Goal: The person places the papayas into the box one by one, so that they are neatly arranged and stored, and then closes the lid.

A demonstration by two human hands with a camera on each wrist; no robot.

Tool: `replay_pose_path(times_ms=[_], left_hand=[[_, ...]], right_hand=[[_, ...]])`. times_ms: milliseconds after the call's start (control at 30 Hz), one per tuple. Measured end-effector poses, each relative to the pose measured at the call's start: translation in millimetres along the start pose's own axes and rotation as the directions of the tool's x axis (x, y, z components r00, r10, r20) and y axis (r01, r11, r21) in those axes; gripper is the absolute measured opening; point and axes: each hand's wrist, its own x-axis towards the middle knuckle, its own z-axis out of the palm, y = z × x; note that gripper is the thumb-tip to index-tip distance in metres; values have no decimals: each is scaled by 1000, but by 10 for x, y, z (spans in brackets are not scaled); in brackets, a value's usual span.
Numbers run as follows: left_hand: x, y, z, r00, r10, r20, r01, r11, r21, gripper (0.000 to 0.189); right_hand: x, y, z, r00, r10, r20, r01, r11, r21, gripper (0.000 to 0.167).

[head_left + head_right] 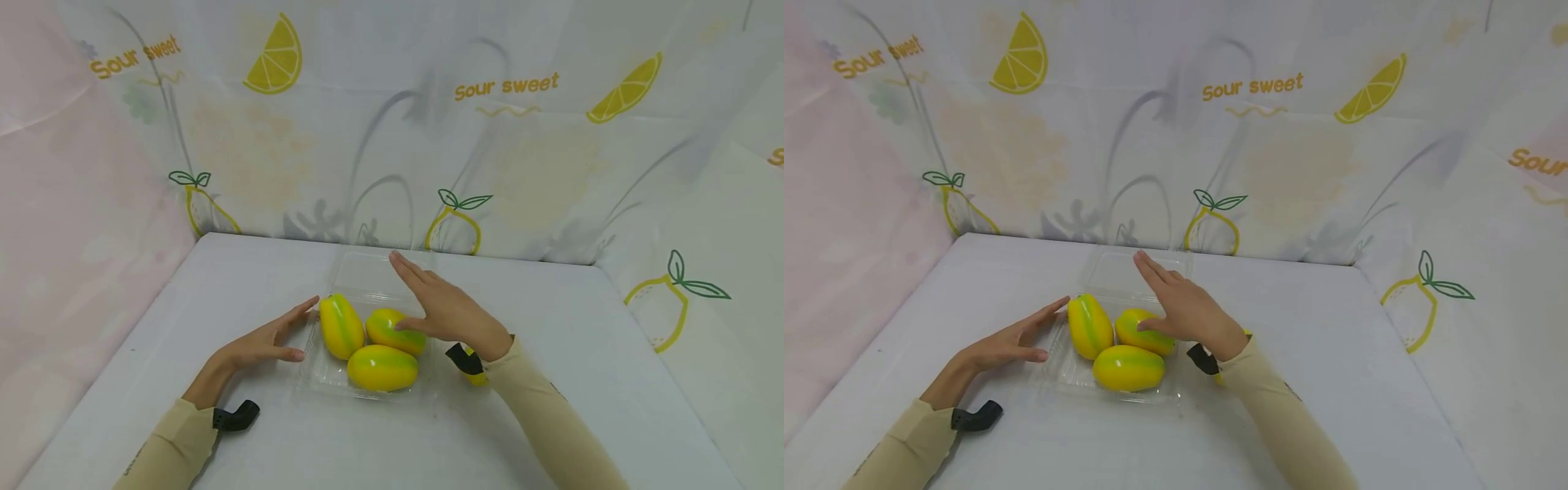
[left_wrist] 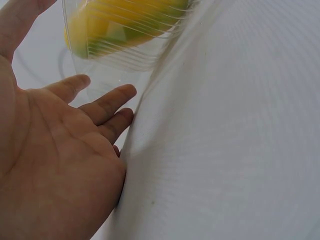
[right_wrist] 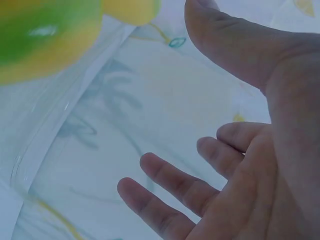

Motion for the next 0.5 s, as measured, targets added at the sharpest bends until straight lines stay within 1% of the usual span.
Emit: replay_pose_path(times_ms=[67,233,367,500], left_hand=[[-1,-6,-1,1000,-8,-2,8,1000,-4,95],[-8,8,-4,1000,-18,-8,18,1000,-5,96],[-10,19,-13,1000,-15,-7,15,1000,-7,96],[-4,10,-3,1000,-14,-2,14,1000,-17,96]], right_hand=[[-100,68,-19,999,18,-27,-18,1000,6,105],[-340,223,-16,997,27,-76,-25,999,34,105],[-507,329,14,995,36,-89,-30,998,63,108],[-656,437,61,993,59,-99,-52,996,67,110]])
